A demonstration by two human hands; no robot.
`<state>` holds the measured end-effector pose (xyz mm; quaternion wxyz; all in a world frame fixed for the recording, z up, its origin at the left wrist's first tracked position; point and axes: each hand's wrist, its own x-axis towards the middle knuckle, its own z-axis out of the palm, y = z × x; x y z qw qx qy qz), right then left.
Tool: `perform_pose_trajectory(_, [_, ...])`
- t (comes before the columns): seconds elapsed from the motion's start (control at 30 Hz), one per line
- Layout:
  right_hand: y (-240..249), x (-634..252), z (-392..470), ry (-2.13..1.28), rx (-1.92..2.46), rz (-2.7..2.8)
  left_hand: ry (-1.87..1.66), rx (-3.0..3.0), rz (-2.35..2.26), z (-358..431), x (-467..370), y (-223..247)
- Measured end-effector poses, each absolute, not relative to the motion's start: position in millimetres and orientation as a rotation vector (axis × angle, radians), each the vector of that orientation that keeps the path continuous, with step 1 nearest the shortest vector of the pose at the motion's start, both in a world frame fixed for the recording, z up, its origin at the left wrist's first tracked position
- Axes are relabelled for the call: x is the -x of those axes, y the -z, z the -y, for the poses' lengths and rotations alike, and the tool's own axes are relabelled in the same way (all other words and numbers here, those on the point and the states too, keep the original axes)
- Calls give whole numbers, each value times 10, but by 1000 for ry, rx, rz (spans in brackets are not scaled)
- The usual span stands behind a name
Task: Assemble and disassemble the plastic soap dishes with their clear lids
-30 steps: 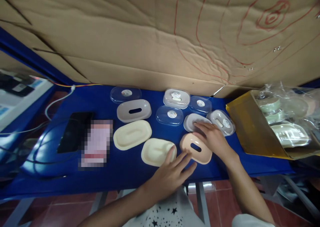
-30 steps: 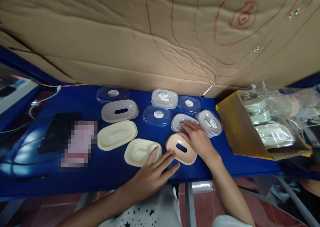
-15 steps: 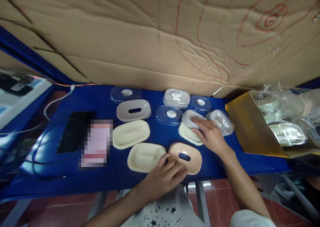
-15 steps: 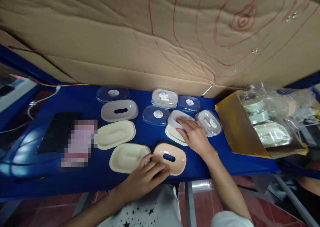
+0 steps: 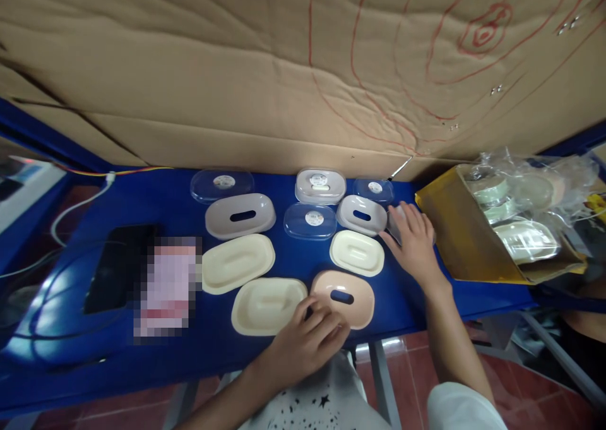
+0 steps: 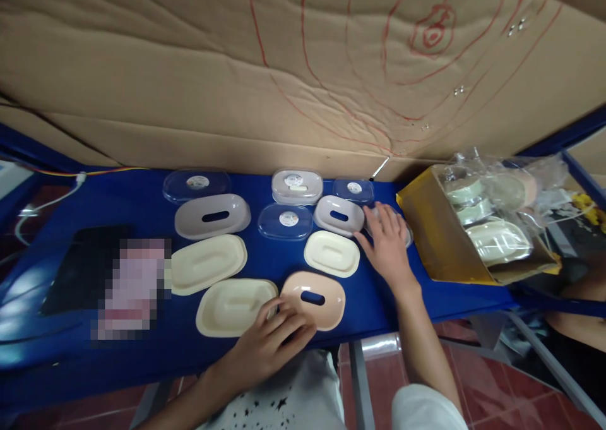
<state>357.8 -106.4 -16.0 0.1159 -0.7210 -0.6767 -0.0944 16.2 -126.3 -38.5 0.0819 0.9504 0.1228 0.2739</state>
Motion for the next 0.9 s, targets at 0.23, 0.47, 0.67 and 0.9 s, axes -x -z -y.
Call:
perform_pose_trajectory(0.23, [-73,-4108,1486,-64,2100,1899,-785,-2804,-359,1266,-178,395])
perform_pose_trajectory(0.47, [-97,-4128,1315,-247,2025,1964,-812,-2754,-386,1260,-187,369])
perform_pose_trajectory(0.67, [47,-4419,936,-298,1953,1886,-787,-2751,-388,1254,-177,394])
perform_pose_trajectory(0.9, [116,-4207,947,235,2046,1789,-803,-2754,-366,1246,-171,415])
